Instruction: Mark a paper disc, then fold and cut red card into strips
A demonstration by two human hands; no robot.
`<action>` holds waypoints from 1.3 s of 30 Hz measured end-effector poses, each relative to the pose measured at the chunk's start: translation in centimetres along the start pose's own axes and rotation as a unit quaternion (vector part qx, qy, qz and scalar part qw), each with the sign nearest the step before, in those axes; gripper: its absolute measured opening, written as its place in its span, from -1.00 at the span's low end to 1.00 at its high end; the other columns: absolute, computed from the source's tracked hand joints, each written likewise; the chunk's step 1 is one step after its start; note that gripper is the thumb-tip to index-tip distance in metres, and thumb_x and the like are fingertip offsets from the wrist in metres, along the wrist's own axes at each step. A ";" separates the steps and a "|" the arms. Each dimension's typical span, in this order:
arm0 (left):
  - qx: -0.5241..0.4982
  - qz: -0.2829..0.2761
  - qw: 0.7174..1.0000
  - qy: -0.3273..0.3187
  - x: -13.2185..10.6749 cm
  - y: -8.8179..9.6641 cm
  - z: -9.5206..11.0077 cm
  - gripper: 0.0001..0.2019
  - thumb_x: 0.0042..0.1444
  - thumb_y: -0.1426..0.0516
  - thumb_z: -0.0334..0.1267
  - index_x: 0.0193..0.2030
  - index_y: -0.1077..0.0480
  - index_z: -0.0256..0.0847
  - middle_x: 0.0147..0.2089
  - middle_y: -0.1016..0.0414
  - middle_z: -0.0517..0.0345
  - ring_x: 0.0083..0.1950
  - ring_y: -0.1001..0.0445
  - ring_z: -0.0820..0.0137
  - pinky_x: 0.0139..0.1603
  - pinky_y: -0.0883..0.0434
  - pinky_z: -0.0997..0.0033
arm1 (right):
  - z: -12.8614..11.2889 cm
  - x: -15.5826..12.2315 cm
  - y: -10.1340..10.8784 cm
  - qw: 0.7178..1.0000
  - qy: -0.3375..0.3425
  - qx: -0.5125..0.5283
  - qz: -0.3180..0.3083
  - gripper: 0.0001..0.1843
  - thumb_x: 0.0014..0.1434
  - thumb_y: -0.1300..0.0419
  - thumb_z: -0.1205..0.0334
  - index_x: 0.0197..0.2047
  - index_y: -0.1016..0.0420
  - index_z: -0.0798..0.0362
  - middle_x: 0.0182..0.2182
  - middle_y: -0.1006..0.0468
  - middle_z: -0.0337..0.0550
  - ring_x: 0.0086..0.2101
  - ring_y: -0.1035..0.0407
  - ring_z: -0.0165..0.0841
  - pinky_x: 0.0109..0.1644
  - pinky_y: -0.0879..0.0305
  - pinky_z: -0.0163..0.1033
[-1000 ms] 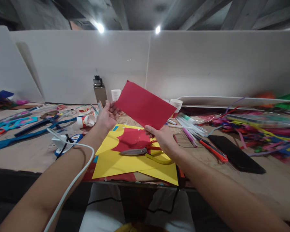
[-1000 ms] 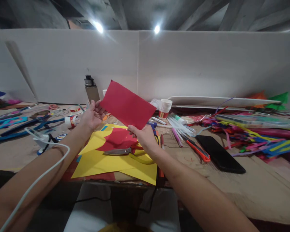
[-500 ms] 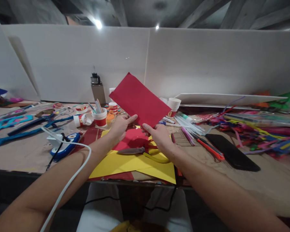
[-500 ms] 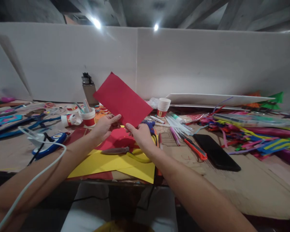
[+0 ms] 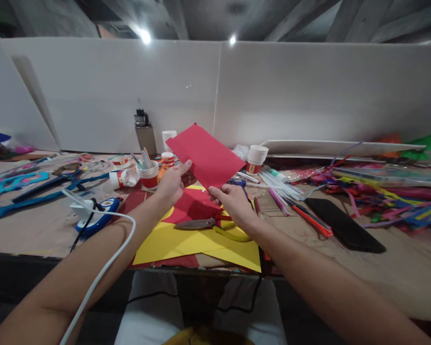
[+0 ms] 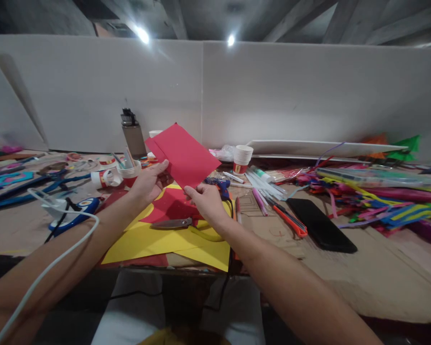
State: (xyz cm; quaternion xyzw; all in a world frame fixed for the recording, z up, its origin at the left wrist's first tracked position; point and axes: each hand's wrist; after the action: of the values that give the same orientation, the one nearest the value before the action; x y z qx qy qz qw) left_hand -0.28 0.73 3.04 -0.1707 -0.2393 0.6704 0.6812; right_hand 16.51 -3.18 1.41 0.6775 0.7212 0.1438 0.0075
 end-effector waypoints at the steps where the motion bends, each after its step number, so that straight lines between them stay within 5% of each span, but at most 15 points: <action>1: 0.001 -0.009 1.000 0.010 -0.1 -0.1 -0.1 -0.74 -0.11 -0.33 -0.20 -0.44 -0.36 -0.27 -0.52 -0.50 0.20 -0.53 -0.44 0.50 -0.40 -0.42 0.47 | 0.0 0.0 0.0 1.000 0.002 -0.002 0.000 -0.68 0.05 -0.24 0.05 -0.51 -0.53 0.16 -0.60 -0.54 -0.14 -0.60 -0.32 -0.48 -0.50 -0.22 -0.38; 6: 0.054 -0.061 0.996 0.044 -0.5 -0.3 -1.2 -0.69 -0.25 -0.40 -0.23 -0.48 -0.37 -0.31 -0.55 -0.45 0.21 -0.54 -0.41 0.52 -0.39 -0.45 0.46 | 0.0 0.1 0.1 1.000 0.008 -0.016 -0.003 -0.66 0.07 -0.22 0.02 -0.49 -0.51 0.15 -0.56 -0.55 -0.14 -0.58 -0.33 -0.46 -0.47 -0.22 -0.36; 13: 0.096 -0.010 0.995 0.035 0.7 1.3 -1.2 -0.66 -0.30 -0.41 -0.21 -0.50 -0.38 -0.34 -0.60 -0.39 0.22 -0.57 -0.35 0.55 -0.51 -0.40 0.53 | -1.0 0.0 2.4 0.979 0.077 -0.147 -0.115 -0.62 0.21 -0.07 -0.01 -0.38 -0.51 0.11 -0.46 -0.52 -0.21 -0.43 -0.34 -0.42 -0.35 -0.19 -0.32; 17: 0.104 0.006 0.994 0.040 1.2 1.9 -0.8 -0.69 -0.25 -0.40 -0.26 -0.51 -0.35 -0.33 -0.60 -0.35 0.25 -0.59 -0.31 0.58 -0.56 -0.39 0.56 | -1.5 -1.4 4.7 0.931 0.082 -0.310 -0.175 -0.73 0.22 -0.09 0.09 -0.23 -0.52 0.08 -0.36 -0.54 -0.16 -0.36 -0.37 -0.35 -0.29 -0.21 -0.27; 21: 0.116 0.011 0.993 0.033 1.2 1.8 -0.1 -0.73 -0.19 -0.37 -0.30 -0.50 -0.34 -0.32 -0.59 -0.35 0.24 -0.60 -0.31 0.58 -0.59 -0.39 0.56 | -0.9 -3.5 6.1 0.854 0.142 -0.437 -0.242 -0.63 0.18 -0.16 0.21 0.07 -0.44 0.02 -0.06 -0.47 0.01 -0.05 -0.34 -0.19 0.03 -0.22 -0.15; 29: 0.129 0.035 0.991 0.006 1.3 1.9 0.6 -0.73 -0.17 -0.34 -0.33 -0.53 -0.29 -0.30 -0.61 -0.34 0.26 -0.63 -0.33 0.56 -0.63 -0.38 0.57 | 1.1 -3.5 5.8 0.779 0.180 -0.524 -0.293 -0.38 0.12 -0.08 0.40 0.26 -0.24 -0.02 -0.07 -0.41 0.09 -0.12 -0.35 -0.17 -0.09 -0.30 -0.14; 33: 0.130 0.026 0.991 -0.030 1.7 2.5 0.6 -0.76 -0.17 -0.34 -0.30 -0.49 -0.34 -0.32 -0.55 -0.43 0.22 -0.60 -0.37 0.56 -0.58 -0.41 0.55 | 0.4 -2.8 6.2 0.803 0.174 -0.476 -0.315 -0.27 0.00 -0.15 0.44 0.27 -0.23 -0.06 -0.06 -0.44 0.03 -0.12 -0.38 -0.20 -0.10 -0.30 -0.20; 39: 0.073 0.056 0.995 -0.033 2.0 2.5 1.0 -0.77 -0.17 -0.34 -0.32 -0.47 -0.36 -0.31 -0.50 -0.46 0.20 -0.55 -0.39 0.56 -0.53 -0.41 0.56 | -2.0 -3.0 6.2 0.901 0.213 -0.315 -0.208 -0.37 0.17 -0.07 0.33 0.32 -0.13 -0.10 0.04 -0.41 0.01 0.01 -0.33 -0.19 0.02 -0.30 -0.10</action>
State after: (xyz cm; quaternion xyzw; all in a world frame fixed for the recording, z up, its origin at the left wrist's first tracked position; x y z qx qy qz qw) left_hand -2.93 2.72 2.64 -0.1115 -0.2020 0.7287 0.6448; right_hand 22.33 -6.22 4.13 0.4275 0.7472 0.4995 0.0970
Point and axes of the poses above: each hand's wrist, its own x-axis towards the middle knuckle, its own y-axis out of the back of the hand, z = x × y
